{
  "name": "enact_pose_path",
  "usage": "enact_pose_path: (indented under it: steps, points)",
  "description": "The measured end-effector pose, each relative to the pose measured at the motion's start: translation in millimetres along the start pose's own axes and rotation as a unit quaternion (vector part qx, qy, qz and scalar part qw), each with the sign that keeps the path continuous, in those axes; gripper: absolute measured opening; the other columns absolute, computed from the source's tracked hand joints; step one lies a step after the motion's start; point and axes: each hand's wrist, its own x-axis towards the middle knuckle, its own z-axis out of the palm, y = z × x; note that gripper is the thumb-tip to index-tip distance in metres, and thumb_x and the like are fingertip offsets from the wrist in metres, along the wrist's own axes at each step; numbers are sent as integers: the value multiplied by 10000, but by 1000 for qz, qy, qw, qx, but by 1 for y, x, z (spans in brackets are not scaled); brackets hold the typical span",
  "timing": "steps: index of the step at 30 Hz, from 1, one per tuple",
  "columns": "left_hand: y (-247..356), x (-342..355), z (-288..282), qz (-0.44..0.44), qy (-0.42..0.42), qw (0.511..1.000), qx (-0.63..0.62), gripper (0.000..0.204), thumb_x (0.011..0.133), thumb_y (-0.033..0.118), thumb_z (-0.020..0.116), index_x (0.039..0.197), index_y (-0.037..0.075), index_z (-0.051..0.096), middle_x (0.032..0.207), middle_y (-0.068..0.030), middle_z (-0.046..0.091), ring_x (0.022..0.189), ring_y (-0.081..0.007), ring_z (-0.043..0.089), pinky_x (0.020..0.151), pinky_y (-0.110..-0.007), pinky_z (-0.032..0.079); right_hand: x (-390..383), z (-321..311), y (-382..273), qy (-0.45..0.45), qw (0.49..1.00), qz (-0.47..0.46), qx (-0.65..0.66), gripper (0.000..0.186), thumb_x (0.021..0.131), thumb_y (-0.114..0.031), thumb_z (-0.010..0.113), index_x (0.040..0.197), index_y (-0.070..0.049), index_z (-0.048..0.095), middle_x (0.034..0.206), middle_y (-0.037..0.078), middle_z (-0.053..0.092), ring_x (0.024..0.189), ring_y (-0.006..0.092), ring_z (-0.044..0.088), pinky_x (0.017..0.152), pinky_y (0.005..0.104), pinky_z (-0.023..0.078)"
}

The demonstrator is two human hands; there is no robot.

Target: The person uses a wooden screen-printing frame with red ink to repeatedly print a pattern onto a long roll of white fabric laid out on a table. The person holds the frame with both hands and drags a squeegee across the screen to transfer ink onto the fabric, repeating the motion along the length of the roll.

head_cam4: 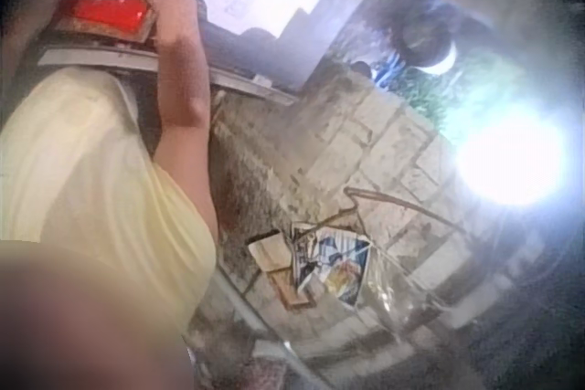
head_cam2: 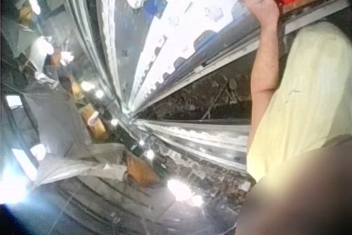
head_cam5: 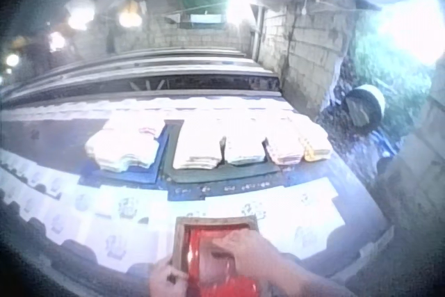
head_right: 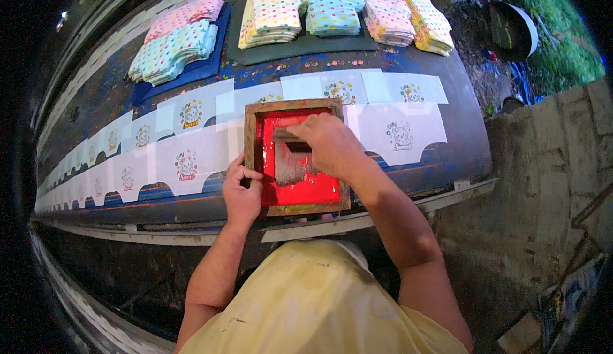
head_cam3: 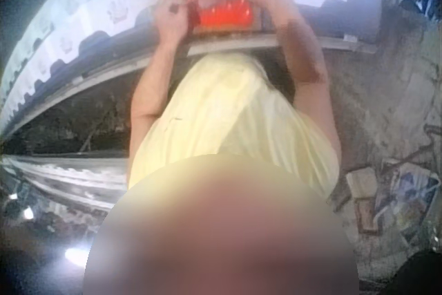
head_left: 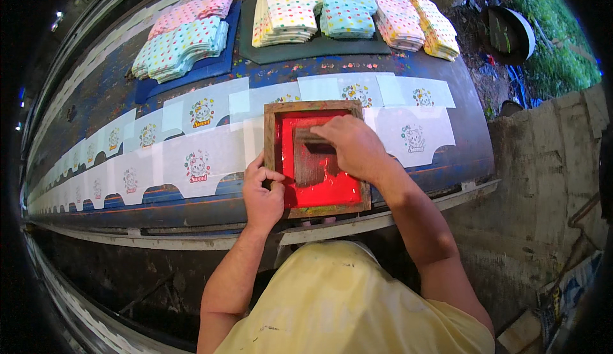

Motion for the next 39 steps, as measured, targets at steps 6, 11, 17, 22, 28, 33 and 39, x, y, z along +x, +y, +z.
enact_pose_path:
  steps: [6, 11, 17, 22, 28, 33, 39]
  points:
    - [-2, 1, 3, -2, -2, 999, -36, 207, 821, -129, 717, 923, 49, 744, 1635, -256, 633, 1526, -426, 605, 1273, -475, 446, -57, 4, -57, -31, 999, -6, 9, 530, 855, 22, 724, 1368, -92, 792, 1224, 132, 773, 1182, 377, 727, 1057, 500, 569]
    - [1, 3, -1, 2, -2, 999, -34, 199, 843, -107, 749, 954, 57, 776, 1626, -268, 645, 1531, -395, 619, 1281, -438, 440, -88, -3, -87, -49, 999, 5, 15, 563, 835, 14, 769, 1389, -84, 788, 1309, 137, 749, 1230, 378, 717, 1078, 511, 576]
    - [4, 4, -2, -17, 8, 999, -40, 189, 822, -122, 735, 918, 39, 754, 1611, -253, 663, 1502, -383, 637, 1260, -434, 460, -111, -6, -86, -17, 997, 21, 75, 485, 907, -162, 893, 1373, -92, 777, 1409, 143, 701, 1373, 375, 641, 1173, 523, 537]
    - [28, 6, 3, 5, 12, 999, -44, 167, 837, -133, 722, 888, 26, 719, 1649, -294, 633, 1533, -371, 620, 1276, -451, 439, -158, -23, -61, 133, 980, 128, 72, 488, 922, -109, 895, 1392, -66, 771, 1471, 166, 701, 1419, 402, 642, 1205, 515, 531]
    - [72, -5, 99, 45, 19, 996, -74, 178, 835, -115, 746, 899, 50, 731, 1648, -291, 632, 1538, -390, 607, 1294, -467, 420, -218, -58, 4, 209, 923, 223, 234, 408, 964, -42, 851, 1367, -42, 787, 1426, 172, 762, 1408, 372, 676, 1203, 485, 529]
    - [100, -12, 196, 39, 6, 994, -101, 194, 834, -115, 755, 913, 62, 746, 1636, -277, 644, 1513, -373, 617, 1270, -459, 437, -265, -108, 59, 214, 935, 228, 169, 422, 952, -23, 847, 1369, -49, 791, 1435, 155, 761, 1402, 389, 676, 1227, 511, 511]
    - [119, -24, 246, -39, -6, 988, -147, 221, 823, -166, 745, 915, 32, 714, 1724, -282, 573, 1562, -347, 591, 1288, -446, 434, -298, -144, 101, 179, 935, 242, 189, 442, 943, -9, 839, 1380, -45, 785, 1449, 156, 749, 1424, 394, 662, 1225, 513, 514]
